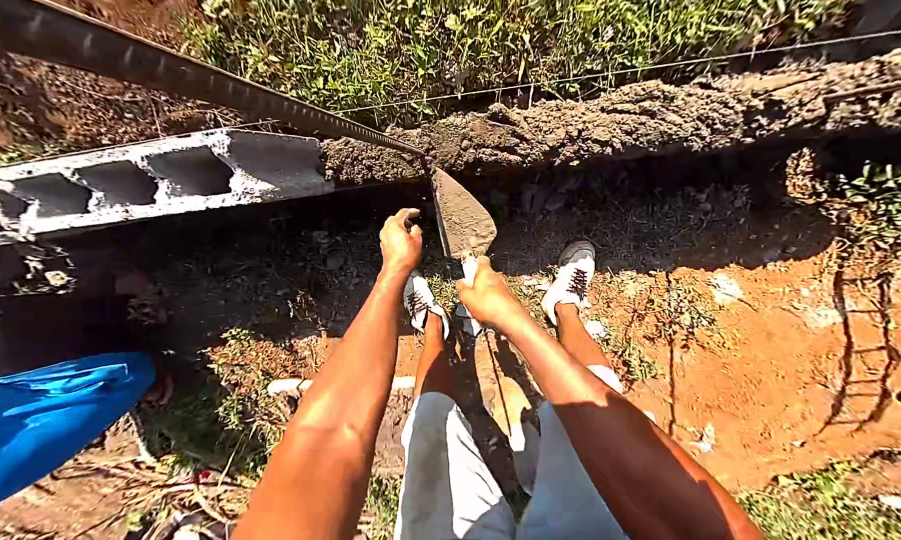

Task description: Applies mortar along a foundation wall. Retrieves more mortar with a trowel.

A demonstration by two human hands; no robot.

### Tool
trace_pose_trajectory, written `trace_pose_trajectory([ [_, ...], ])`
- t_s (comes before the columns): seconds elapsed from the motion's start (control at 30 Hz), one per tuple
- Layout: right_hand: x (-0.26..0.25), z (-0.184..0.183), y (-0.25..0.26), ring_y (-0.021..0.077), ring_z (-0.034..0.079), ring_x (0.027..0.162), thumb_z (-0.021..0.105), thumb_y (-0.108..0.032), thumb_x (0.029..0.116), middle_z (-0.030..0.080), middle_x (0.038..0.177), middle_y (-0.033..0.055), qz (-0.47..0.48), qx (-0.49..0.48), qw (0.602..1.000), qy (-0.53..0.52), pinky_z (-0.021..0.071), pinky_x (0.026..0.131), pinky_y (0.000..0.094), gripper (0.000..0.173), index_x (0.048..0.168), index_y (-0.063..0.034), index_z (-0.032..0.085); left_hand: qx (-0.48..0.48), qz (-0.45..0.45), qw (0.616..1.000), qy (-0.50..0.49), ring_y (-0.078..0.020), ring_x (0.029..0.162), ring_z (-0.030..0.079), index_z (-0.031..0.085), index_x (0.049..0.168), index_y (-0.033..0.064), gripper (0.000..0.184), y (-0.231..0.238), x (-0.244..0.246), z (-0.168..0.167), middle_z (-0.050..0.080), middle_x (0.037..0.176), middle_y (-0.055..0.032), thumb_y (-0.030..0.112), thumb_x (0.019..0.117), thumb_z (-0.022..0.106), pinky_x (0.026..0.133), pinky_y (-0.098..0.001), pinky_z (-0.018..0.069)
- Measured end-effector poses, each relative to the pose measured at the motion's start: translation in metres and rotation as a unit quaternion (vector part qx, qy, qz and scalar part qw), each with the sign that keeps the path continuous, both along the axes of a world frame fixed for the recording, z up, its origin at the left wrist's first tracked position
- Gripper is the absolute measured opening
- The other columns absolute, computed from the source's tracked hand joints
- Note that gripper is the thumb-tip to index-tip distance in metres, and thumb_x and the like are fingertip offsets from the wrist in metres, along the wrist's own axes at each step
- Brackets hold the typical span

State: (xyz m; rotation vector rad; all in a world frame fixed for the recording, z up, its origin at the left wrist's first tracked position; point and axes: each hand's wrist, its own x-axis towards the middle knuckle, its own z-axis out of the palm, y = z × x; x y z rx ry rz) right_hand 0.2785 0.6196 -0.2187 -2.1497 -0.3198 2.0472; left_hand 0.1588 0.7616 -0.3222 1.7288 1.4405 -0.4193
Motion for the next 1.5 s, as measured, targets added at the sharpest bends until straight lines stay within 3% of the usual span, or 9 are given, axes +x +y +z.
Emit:
trace_pose_trajectory([
  [0.17,-0.031,0.004,0.029,0.0243,0.068,0.071,0.052,-0.033,0.1068,0.064,0.1,0.0175,-0.096,0.011,0.993,0.067,0.0588,0.065,0.0411,0.049,0.145,-0.0065,0.038,-0.05,0.094,0.994,0.017,-0.037,0.1,0.068,0.062,0.137,0.0078,0.037,-0.012,-0.064,0.005,0.067,0.119,-0.0231,0.009,0.1005,0.054,0.087,-0.058,0.0557],
  [0.37,-0.069,-0.011,0.11,0.0394,0.067,0.111,0.06,-0.018,0.0978,0.063,0.126,0.0271,-0.084,0.044,0.995,0.031,0.0554,0.09,0.0579,0.065,0.153,-0.0004,0.031,-0.081,0.089,0.992,0.035,-0.0332,0.097,0.07,0.064,0.131,0.004,0.031,-0.03,-0.136,0.015,0.069,0.116,-0.0212,0.01,0.1006,0.058,0.088,-0.0554,0.0567],
  [0.47,-0.104,0.003,0.106,0.0446,0.066,0.111,0.06,-0.024,0.1,0.065,0.122,0.0279,-0.101,0.075,0.992,0.006,0.0545,0.088,0.0628,0.059,0.15,-0.0031,0.036,-0.078,0.097,0.991,0.056,-0.031,0.1,0.069,0.068,0.12,0.0014,0.024,-0.026,-0.154,0.023,0.071,0.109,-0.0197,0.012,0.0991,0.062,0.092,-0.0539,0.0542],
  [0.57,-0.118,0.015,0.084,0.0405,0.068,0.106,0.054,-0.029,0.1061,0.066,0.119,0.0266,-0.15,0.027,0.988,-0.012,0.0558,0.089,0.0566,0.059,0.153,-0.0034,0.03,-0.107,0.115,0.987,0.036,-0.0299,0.101,0.07,0.064,0.131,0.0025,0.031,-0.015,-0.169,0.019,0.07,0.118,-0.02,0.008,0.1007,0.058,0.091,-0.0503,0.0562],
  [0.67,-0.111,0.012,0.079,0.0392,0.069,0.103,0.051,-0.028,0.1068,0.065,0.119,0.0262,-0.187,-0.021,0.982,-0.031,0.0569,0.086,0.0549,0.058,0.154,-0.0034,0.028,-0.13,0.144,0.981,0.018,-0.0268,0.087,0.069,0.059,0.138,0.004,0.035,0.004,-0.167,0.011,0.067,0.114,-0.0213,0.009,0.1027,0.056,0.081,-0.0441,0.0594],
  [0.9,-0.107,0.004,0.068,0.0448,0.067,0.109,0.054,-0.025,0.1044,0.065,0.118,0.0279,-0.136,0.001,0.988,-0.074,0.0547,0.087,0.0612,0.056,0.151,-0.0029,0.032,-0.115,0.155,0.981,-0.008,-0.0231,0.079,0.067,0.059,0.14,0.0101,0.036,0.043,-0.152,0.01,0.069,0.107,-0.0178,0.014,0.104,0.057,0.076,-0.0424,0.0579],
  [1.17,-0.137,-0.001,0.078,0.0398,0.067,0.113,0.057,-0.021,0.1021,0.066,0.121,0.0244,-0.08,0.002,0.996,-0.036,0.0543,0.094,0.0562,0.059,0.152,-0.0033,0.032,-0.124,0.171,0.977,-0.028,-0.0228,0.081,0.067,0.058,0.139,0.0095,0.035,0.037,-0.139,0.013,0.068,0.111,-0.0181,0.013,0.1046,0.057,0.077,-0.0416,0.0586],
  [1.37,-0.126,-0.011,0.095,0.044,0.069,0.104,0.052,-0.023,0.1047,0.066,0.117,0.0288,-0.212,0.012,0.975,-0.064,0.0566,0.084,0.0602,0.058,0.154,-0.0026,0.028,-0.13,0.15,0.979,-0.041,-0.0242,0.089,0.069,0.056,0.143,0.0118,0.038,0.033,-0.15,0.01,0.068,0.12,-0.0171,0.018,0.1051,0.057,0.081,-0.0445,0.0586],
  [1.5,-0.117,-0.008,0.049,0.0368,0.066,0.114,0.056,-0.026,0.1035,0.064,0.126,0.0239,-0.126,0.009,0.992,-0.006,0.0536,0.097,0.0544,0.06,0.154,-0.004,0.032,-0.131,0.206,0.969,-0.036,-0.0186,0.071,0.065,0.055,0.142,0.008,0.038,0.028,-0.145,0.005,0.068,0.1,-0.015,0.019,0.1059,0.058,0.067,-0.0356,0.0574],
])
